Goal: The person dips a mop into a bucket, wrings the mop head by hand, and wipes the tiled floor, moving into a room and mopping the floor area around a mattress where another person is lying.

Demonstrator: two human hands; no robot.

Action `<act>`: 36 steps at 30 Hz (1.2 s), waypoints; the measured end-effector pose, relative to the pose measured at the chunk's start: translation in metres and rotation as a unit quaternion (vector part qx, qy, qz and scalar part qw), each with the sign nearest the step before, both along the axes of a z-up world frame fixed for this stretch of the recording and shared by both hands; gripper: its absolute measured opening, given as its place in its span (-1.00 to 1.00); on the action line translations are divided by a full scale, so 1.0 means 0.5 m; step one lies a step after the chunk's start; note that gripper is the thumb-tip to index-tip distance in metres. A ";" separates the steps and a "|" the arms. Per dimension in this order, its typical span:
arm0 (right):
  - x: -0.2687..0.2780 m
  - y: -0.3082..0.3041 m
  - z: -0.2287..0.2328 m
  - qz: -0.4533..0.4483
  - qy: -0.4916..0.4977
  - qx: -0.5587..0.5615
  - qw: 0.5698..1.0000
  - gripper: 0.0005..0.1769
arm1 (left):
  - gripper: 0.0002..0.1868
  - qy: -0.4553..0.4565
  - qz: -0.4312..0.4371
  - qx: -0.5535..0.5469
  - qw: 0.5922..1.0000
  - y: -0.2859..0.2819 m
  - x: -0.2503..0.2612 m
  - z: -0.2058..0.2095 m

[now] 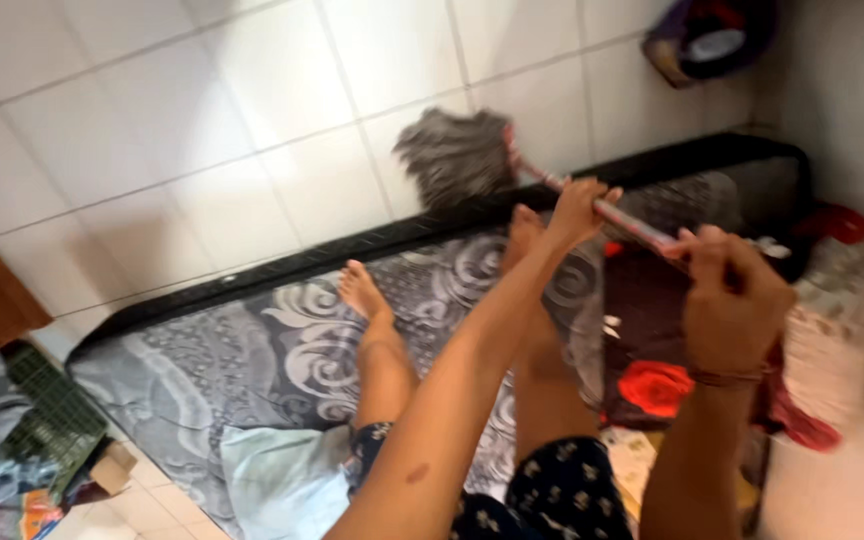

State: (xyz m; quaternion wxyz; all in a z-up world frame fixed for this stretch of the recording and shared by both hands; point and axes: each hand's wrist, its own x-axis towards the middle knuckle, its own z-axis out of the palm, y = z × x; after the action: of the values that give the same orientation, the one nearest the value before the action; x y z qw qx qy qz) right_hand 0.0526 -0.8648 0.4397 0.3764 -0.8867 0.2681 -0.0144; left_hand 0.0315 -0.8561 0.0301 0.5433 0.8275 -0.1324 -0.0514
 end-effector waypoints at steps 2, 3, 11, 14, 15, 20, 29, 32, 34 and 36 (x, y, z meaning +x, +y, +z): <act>-0.003 -0.011 -0.002 0.003 0.039 -0.045 0.998 -0.73 | -0.64 0.035 -0.016 -0.019 0.999 -0.061 0.018 0.042; -0.005 -0.012 -0.007 0.012 0.070 -0.085 0.994 -0.78 | -0.55 0.145 -0.088 0.018 0.985 -0.075 0.033 0.059; -0.030 -0.025 -0.112 -0.011 0.018 -0.020 1.000 -0.71 | -0.64 0.052 -0.177 0.047 0.982 -0.094 0.135 0.097; -0.039 -0.100 -0.126 0.004 -0.100 0.039 0.994 -0.74 | -0.67 0.010 -0.111 0.049 0.993 -0.095 0.149 0.118; -0.041 -0.110 -0.123 0.005 -0.099 0.040 0.994 -0.74 | -0.75 0.002 -0.112 0.074 0.991 -0.081 0.166 0.124; 0.033 -0.102 -0.126 0.042 -0.079 0.266 0.960 -0.86 | -0.79 0.099 -0.090 0.139 0.981 0.101 0.254 0.171; 0.148 0.189 -0.268 0.263 -0.031 0.393 0.881 -0.51 | -0.51 -0.007 0.010 0.167 0.986 0.606 0.237 0.132; 0.155 0.287 -0.332 0.247 -0.031 0.458 0.853 -0.61 | -0.59 0.154 0.065 0.231 0.958 0.706 0.224 0.128; 0.166 0.313 -0.363 0.239 -0.058 0.507 0.826 -0.74 | -0.57 0.176 0.077 0.260 0.947 0.731 0.214 0.127; 0.169 0.326 -0.383 0.194 -0.069 0.544 0.813 -0.78 | -0.55 0.199 0.088 0.288 0.932 0.739 0.203 0.114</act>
State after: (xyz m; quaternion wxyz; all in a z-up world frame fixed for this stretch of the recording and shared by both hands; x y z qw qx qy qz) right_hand 0.1368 -0.7018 0.2483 0.8101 -0.5673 0.0277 0.1456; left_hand 0.1329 -0.4864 0.0873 0.2989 0.9296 0.0725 -0.2032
